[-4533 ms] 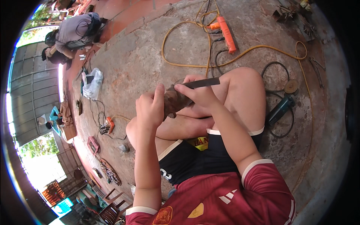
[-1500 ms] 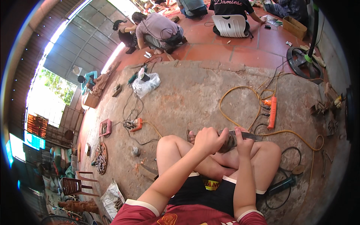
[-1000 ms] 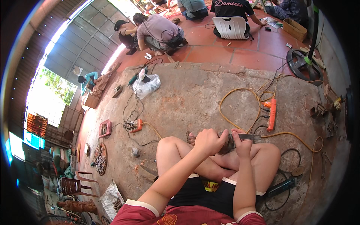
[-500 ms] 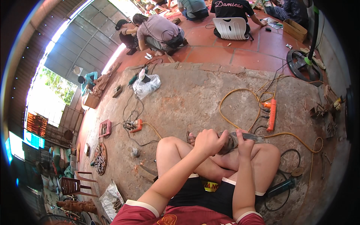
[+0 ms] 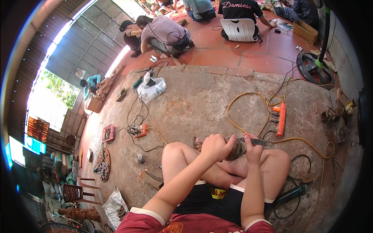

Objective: The person sits on the floor and carves a piece of wood using a chisel. They hold the wood in their left hand and use the chisel in their right hand to shape the wood, occasionally rotating it to work on different sides.

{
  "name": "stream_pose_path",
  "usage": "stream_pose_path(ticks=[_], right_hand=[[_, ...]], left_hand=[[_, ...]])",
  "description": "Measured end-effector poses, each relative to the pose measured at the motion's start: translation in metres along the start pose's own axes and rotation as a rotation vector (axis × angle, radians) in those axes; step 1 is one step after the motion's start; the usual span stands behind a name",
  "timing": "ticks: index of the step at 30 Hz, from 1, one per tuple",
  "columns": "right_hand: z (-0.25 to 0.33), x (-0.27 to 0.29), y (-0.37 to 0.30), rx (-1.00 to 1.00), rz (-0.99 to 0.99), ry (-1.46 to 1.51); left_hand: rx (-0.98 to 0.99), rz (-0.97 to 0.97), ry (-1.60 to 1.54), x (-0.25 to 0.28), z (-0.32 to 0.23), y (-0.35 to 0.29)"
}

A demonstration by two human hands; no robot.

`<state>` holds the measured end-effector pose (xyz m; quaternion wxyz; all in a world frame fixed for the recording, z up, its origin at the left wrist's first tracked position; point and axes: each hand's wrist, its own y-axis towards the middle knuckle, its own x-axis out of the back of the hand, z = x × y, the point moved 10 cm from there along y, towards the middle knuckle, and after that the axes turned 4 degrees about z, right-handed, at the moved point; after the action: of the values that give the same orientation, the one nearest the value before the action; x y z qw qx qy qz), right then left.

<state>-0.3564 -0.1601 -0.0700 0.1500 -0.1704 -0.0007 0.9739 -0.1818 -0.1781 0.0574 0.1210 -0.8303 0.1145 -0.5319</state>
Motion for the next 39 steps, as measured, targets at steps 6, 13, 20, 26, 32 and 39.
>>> stream_pose_path(ticks=[6, 13, 20, 26, 32, 39], right_hand=[[-0.001, 0.001, 0.001, 0.007, 0.016, 0.008], [-0.001, 0.0, 0.002, 0.013, 0.029, 0.011], [0.002, -0.005, 0.0, 0.002, 0.072, 0.146], [0.001, -0.019, -0.004, -0.067, 0.157, 0.112], [0.0, 0.002, 0.002, 0.045, -0.02, -0.093], [-0.003, -0.006, 0.001, -0.049, 0.061, 0.034]], left_hand=[[-0.005, 0.011, -0.014, 0.002, -0.003, -0.001], [-0.001, 0.013, -0.015, 0.002, -0.003, -0.001], [-0.004, 0.008, -0.009, 0.001, -0.003, -0.001], [-0.007, -0.024, 0.008, 0.0, 0.0, 0.0], [-0.019, -0.031, 0.009, 0.001, -0.002, 0.0], [0.002, -0.001, -0.032, 0.003, -0.001, -0.001]])
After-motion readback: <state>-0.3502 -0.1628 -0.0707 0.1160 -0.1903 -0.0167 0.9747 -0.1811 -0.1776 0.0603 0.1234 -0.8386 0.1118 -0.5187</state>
